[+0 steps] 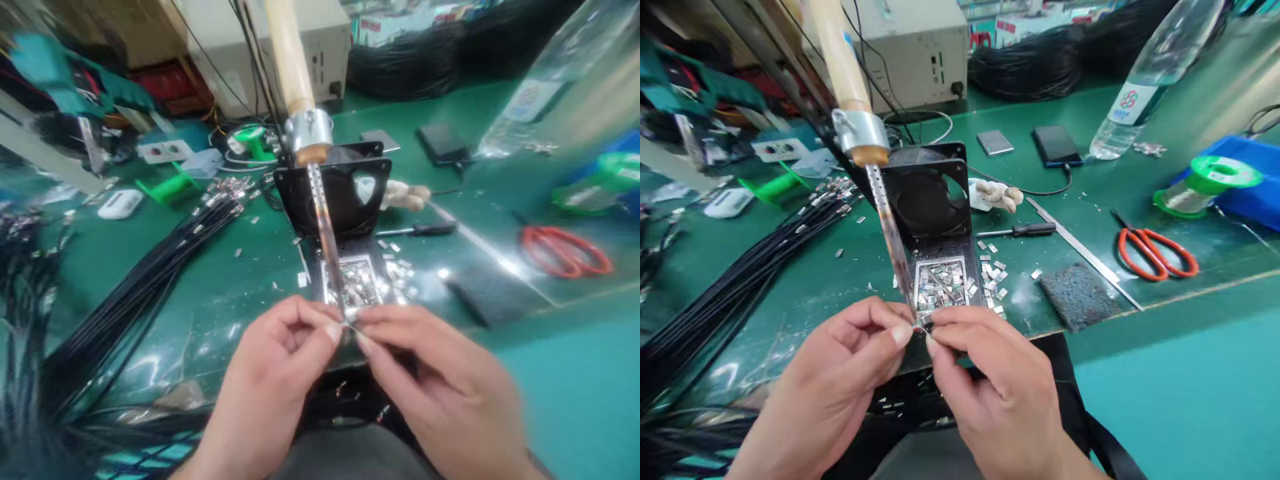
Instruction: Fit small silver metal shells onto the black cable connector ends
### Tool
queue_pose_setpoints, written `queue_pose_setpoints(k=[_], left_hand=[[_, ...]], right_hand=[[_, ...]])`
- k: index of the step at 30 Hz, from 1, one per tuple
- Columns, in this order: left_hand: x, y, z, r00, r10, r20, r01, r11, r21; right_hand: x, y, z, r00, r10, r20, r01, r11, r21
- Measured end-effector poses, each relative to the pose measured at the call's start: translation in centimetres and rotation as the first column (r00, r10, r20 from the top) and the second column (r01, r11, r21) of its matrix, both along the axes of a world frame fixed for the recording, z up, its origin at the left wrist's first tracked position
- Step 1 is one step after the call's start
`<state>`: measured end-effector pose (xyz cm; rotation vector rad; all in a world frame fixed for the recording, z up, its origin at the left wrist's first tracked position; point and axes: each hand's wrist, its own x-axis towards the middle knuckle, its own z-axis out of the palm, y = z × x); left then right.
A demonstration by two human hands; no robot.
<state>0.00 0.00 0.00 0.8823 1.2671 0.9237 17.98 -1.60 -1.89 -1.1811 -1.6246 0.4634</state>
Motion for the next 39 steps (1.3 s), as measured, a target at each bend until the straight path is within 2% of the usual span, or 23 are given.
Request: queue_pose_setpoints(k=[6, 39], left_hand=[[0.05, 0.21, -0.17, 1.000, 0.009, 0.018, -0.009, 1.000, 0.014], [-0.23, 0.40, -0.10, 1.000, -0.019, -0.009, 0.019, 0.998, 0.057]], right_hand=[[-0.69, 0.29, -0.17, 1.000, 0.004, -0.005, -0.004, 1.000, -0.002], [-0.73, 0.50, -0.24, 1.000, -0.004, -0.020, 0.005, 1.000, 0.008]])
